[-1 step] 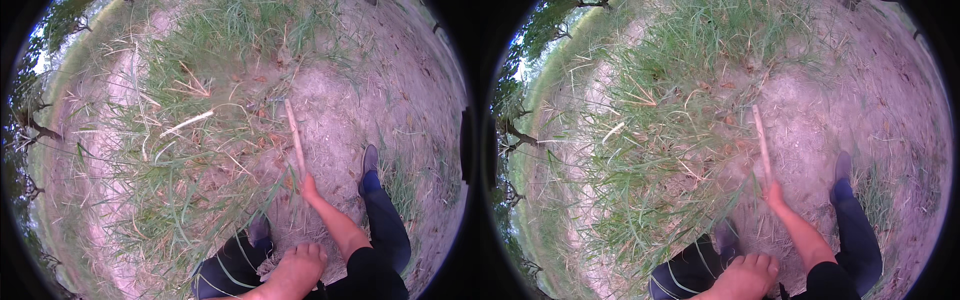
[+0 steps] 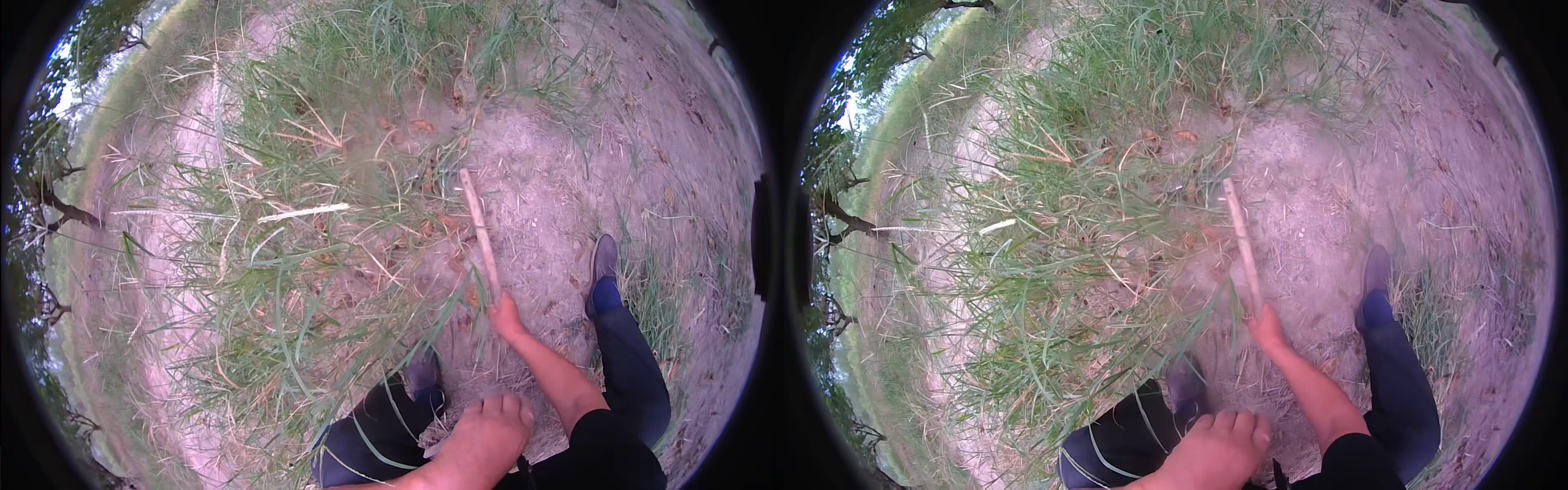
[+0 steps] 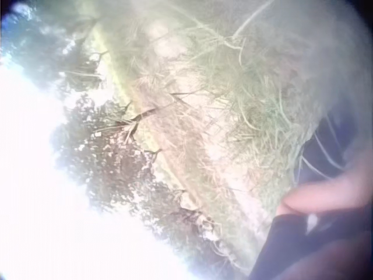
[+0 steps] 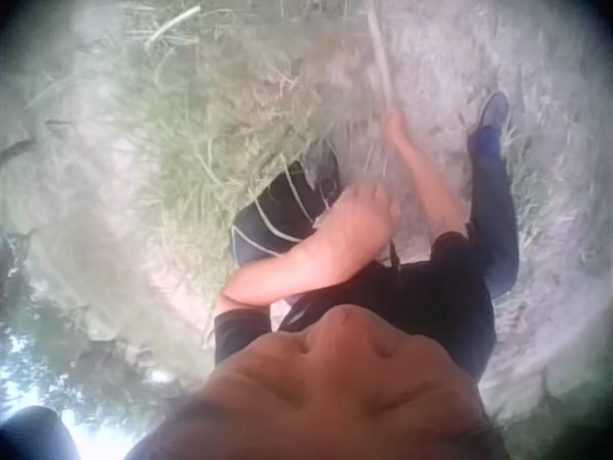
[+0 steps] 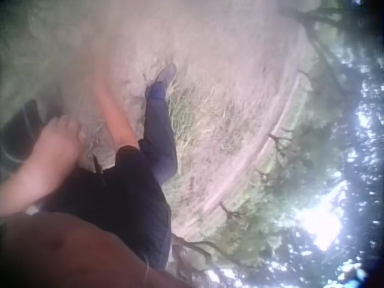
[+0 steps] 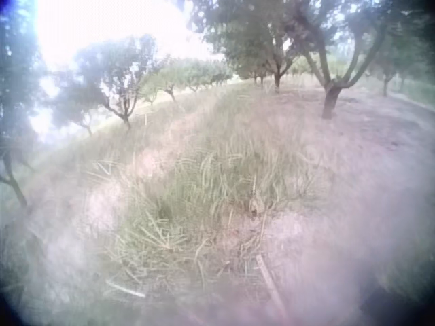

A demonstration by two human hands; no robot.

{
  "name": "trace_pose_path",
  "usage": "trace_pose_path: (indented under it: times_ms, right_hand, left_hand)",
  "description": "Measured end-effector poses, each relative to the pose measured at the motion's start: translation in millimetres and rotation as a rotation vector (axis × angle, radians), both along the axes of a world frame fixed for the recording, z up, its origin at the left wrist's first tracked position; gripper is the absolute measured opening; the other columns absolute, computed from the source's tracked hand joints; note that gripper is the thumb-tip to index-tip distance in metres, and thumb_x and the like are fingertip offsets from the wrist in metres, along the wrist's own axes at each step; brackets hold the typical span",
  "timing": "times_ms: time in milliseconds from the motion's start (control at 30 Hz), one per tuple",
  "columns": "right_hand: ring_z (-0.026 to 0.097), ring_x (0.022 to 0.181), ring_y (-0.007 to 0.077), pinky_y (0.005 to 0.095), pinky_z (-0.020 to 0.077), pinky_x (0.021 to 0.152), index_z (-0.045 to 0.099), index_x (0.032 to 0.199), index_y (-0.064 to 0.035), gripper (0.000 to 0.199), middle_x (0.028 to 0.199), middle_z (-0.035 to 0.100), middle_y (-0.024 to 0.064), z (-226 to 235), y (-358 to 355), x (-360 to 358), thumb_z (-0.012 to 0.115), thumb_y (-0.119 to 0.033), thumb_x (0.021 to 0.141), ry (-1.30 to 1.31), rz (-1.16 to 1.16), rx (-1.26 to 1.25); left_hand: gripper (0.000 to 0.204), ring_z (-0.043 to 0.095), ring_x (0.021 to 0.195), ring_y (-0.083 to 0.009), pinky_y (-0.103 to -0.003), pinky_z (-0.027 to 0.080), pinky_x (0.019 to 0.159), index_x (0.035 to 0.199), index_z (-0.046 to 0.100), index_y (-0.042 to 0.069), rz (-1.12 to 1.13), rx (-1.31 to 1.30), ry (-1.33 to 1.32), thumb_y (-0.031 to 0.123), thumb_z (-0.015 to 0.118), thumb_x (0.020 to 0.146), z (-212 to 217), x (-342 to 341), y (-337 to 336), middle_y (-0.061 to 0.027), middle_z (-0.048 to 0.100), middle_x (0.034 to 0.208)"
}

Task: The person uses a hoe to cut and remove grass and weeds from the ground between rows of trees in an orchard. They repeatedly swing the tool to sever vegetation, gather the cut grass by hand, and toss it aside, continuing the process across multiple spots.

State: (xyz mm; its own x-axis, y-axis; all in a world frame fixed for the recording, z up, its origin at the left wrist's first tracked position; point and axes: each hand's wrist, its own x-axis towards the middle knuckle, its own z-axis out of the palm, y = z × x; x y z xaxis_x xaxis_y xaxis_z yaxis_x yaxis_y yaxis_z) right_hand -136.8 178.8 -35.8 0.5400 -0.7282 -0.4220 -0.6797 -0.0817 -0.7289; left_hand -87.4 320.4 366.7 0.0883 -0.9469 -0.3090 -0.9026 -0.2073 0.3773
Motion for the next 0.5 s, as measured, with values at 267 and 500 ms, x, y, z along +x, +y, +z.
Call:
trace_pose_path:
  times_ms: [267, 500]
  right_hand:
    - [0.052, 0.045, 0.0166, 0.0336, 0.0428, 0.04, 0.05, 0.092, -0.0027, 0.015, 0.064, 0.054, 0.0075, -30, -64, -38, 0.059, -0.008, 0.081, -0.127, -0.246, 0.044]
    - [0.058, 0.048, 0.0277, 0.0405, 0.0473, 0.045, 0.05, 0.098, 0.0017, 0.022, 0.064, 0.058, 0.0171, -19, -189, 73, 0.06, -0.007, 0.081, -0.173, -0.484, -0.323]
  left_hand:
    - [0.017, 0.059, 0.088, -0.0264, -0.035, 0.048, 0.073, 0.09, 0.064, 0.005, -0.069, -0.026, 0.064, 0.01, 0.057, 0.076, -1, -11, -3, -0.0116, 0.062, 0.089]
    - [0.018, 0.058, 0.088, -0.0264, -0.035, 0.046, 0.077, 0.092, 0.064, 0.005, -0.12, -0.024, 0.031, 0.012, 0.056, 0.077, 1, -14, -12, -0.011, 0.061, 0.089]
